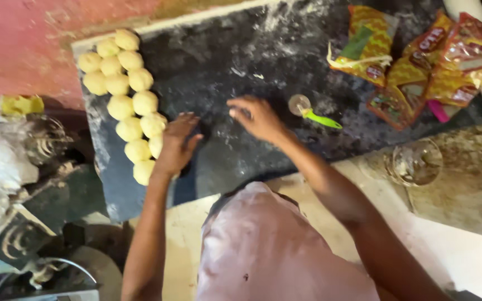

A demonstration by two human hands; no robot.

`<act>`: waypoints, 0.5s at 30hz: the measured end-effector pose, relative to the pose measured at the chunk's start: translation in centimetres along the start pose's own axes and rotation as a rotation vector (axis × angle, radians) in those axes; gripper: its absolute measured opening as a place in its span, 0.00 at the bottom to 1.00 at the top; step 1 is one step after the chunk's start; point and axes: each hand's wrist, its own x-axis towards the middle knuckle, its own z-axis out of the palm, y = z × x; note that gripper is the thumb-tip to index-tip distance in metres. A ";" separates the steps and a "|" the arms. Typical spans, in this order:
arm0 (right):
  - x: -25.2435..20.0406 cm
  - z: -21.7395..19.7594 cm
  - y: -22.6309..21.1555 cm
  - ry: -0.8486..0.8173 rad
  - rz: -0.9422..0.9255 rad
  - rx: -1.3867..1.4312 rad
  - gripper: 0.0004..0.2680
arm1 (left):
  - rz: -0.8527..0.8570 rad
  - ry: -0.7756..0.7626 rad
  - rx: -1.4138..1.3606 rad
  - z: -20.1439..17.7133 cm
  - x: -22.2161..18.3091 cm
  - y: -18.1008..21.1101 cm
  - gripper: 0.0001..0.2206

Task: The person shapes dough by hand into several round balls on a counter, then places the balls into a rectangular metal tray.

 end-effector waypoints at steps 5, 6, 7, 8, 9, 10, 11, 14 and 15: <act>-0.9 -8.1 12.2 0.073 0.230 -0.319 0.08 | -0.313 0.142 -0.145 -1.1 -6.8 3.8 0.16; -1.2 -10.4 14.7 0.121 0.230 -0.425 0.08 | -0.304 0.168 -0.118 -0.9 -8.0 4.3 0.16; -2.2 -12.8 16.8 0.182 0.141 -0.621 0.09 | -0.369 0.161 -0.100 -0.5 -9.5 5.1 0.15; -2.7 -14.5 18.5 0.239 0.040 -0.811 0.11 | -0.435 0.162 -0.074 0.0 -10.6 5.7 0.14; -2.9 -15.7 20.0 0.241 0.047 -0.815 0.11 | -0.431 0.155 -0.078 0.3 -11.3 6.1 0.14; -3.4 -16.8 21.3 0.217 0.098 -0.871 0.15 | -0.409 0.161 -0.018 0.6 -12.2 6.8 0.13; -3.9 -17.7 22.6 0.192 0.149 -0.926 0.18 | -0.385 0.167 0.042 1.1 -12.5 7.4 0.13; -5.2 -17.7 25.8 0.134 0.032 -1.130 0.07 | -0.439 0.171 -0.038 1.6 -12.3 9.2 0.13; -5.5 -17.3 26.5 0.134 0.036 -1.128 0.07 | -0.439 0.167 -0.037 1.6 -11.8 9.6 0.13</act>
